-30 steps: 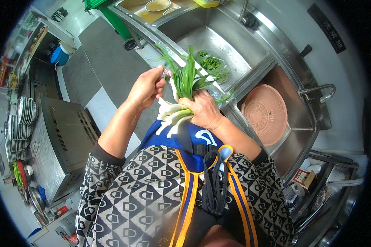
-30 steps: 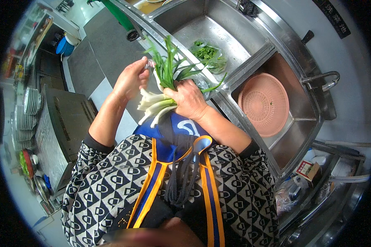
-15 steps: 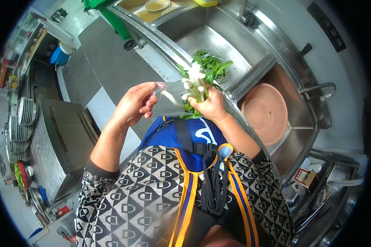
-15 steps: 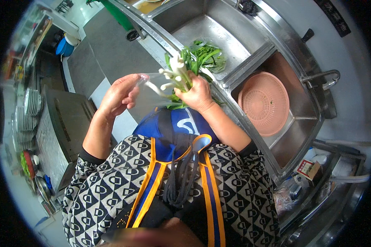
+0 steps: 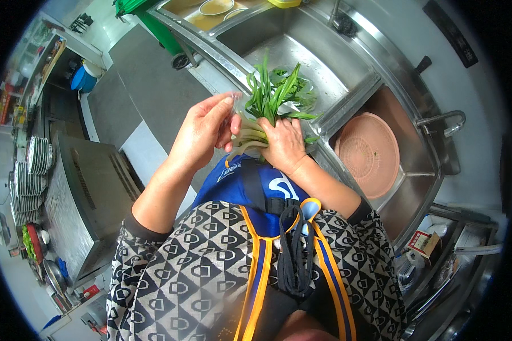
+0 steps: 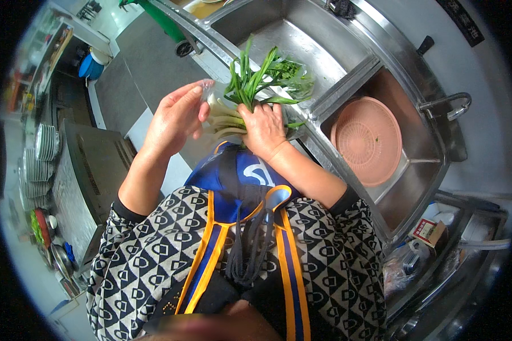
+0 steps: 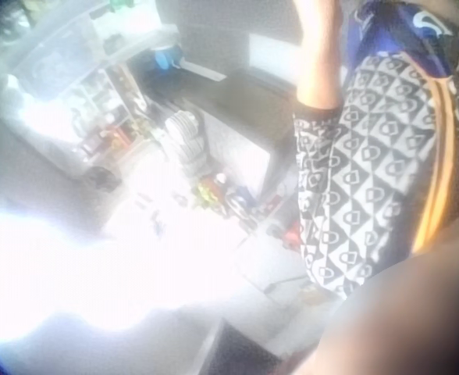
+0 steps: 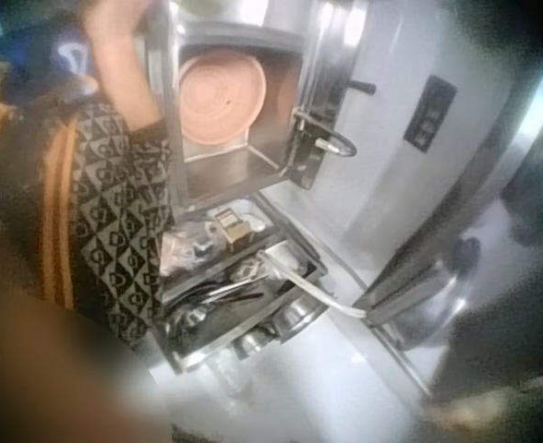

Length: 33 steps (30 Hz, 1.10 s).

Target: The person gathers leafy green vegetables from a colander in the sink, places them into a clear plastic bag, and then walks to a refrigerator to store the bag. The person handles the vegetables by hand and uses a plastic bag for packaging.

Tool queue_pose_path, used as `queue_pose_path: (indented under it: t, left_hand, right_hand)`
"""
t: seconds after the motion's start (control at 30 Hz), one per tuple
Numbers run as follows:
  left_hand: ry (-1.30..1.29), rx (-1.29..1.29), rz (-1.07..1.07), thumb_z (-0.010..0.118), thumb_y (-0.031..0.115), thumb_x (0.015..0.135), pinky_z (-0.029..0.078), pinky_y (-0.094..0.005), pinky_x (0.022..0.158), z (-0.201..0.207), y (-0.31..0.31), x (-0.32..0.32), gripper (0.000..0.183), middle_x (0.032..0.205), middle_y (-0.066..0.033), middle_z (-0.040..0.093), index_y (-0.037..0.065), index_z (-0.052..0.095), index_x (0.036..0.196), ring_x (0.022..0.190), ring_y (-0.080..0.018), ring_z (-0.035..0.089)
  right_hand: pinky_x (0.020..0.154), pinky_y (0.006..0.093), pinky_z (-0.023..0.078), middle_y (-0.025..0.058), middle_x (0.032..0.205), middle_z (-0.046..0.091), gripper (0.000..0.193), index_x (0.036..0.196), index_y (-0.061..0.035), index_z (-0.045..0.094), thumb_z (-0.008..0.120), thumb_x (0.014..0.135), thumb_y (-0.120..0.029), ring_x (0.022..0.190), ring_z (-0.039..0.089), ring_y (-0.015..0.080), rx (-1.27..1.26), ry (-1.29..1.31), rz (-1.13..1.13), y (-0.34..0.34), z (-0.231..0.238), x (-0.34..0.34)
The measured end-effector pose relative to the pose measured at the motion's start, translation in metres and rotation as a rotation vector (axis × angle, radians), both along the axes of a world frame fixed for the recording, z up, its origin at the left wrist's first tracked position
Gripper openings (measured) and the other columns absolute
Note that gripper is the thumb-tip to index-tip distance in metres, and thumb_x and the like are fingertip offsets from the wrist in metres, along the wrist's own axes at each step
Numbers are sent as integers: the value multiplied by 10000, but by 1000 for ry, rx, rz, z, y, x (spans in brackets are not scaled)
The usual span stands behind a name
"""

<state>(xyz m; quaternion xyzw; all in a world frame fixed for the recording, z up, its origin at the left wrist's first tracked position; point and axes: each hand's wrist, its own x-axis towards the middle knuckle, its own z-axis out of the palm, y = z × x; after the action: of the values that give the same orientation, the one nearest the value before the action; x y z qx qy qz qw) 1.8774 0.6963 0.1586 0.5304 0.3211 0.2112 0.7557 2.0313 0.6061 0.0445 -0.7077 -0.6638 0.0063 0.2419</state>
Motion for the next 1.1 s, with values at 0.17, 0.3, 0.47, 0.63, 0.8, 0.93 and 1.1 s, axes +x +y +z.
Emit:
queue_pose_path:
  t: [0.17, 0.3, 0.47, 0.63, 0.8, 0.93, 1.1]
  left_hand:
    - [151, -79, -37, 465, 195, 938, 395, -187, 405, 5, -1, -16, 339, 610, -4, 496, -23, 480, 1198, 432, -45, 413]
    - [354, 45, -190, 542, 176, 904, 391, -185, 397, 1, -3, -22, 289, 590, 5, 494, -27, 499, 1105, 438, -52, 456]
    - [367, 46, -154, 551, 225, 895, 391, -193, 388, -3, -9, -25, 243, 573, 3, 481, 4, 512, 988, 415, -59, 426]
    - [262, 53, 25, 532, 258, 908, 395, -203, 380, -3, 2, -27, 228, 566, -5, 482, 37, 492, 944, 397, -55, 387]
    - [50, -53, 166, 477, 205, 929, 415, -229, 433, -10, 7, -14, 172, 663, -44, 511, 37, 448, 950, 453, -78, 408]
    - [-46, -150, 198, 477, 203, 925, 357, -198, 406, 2, 6, 1, 166, 690, -25, 515, 40, 448, 912, 468, -55, 404]
    - [23, -175, -70, 505, 182, 915, 306, -180, 372, 6, -20, 16, 161, 697, -35, 543, 27, 472, 891, 440, -39, 368]
  right_hand:
    - [730, 396, 376, 107, 774, 560, 467, 1033, -164, 533, 733, 611, -188, 791, 552, 299, 45, -40, -190, 2, -2, 10]
    - [738, 400, 365, 103, 771, 564, 444, 1025, -173, 538, 728, 625, -194, 785, 556, 297, 47, 0, -207, 2, -1, 16]
    - [758, 429, 348, 104, 820, 565, 448, 1039, -180, 536, 719, 630, -179, 805, 553, 298, 56, -52, -220, 0, 1, 16]
    - [783, 435, 344, 115, 907, 551, 560, 1117, -179, 504, 723, 603, -149, 874, 539, 301, -11, -144, -90, -4, -8, 13]
    - [820, 423, 341, 106, 964, 541, 581, 1118, -160, 523, 725, 574, -163, 902, 542, 270, -32, -205, 10, -6, -21, 6]
    - [743, 378, 356, 85, 861, 542, 355, 987, -142, 567, 655, 645, -189, 816, 543, 236, 42, -421, -15, -3, -26, -2]
    - [640, 348, 362, 63, 739, 535, 167, 873, -150, 562, 581, 712, -189, 687, 550, 206, -223, -547, -101, 8, -29, -4]
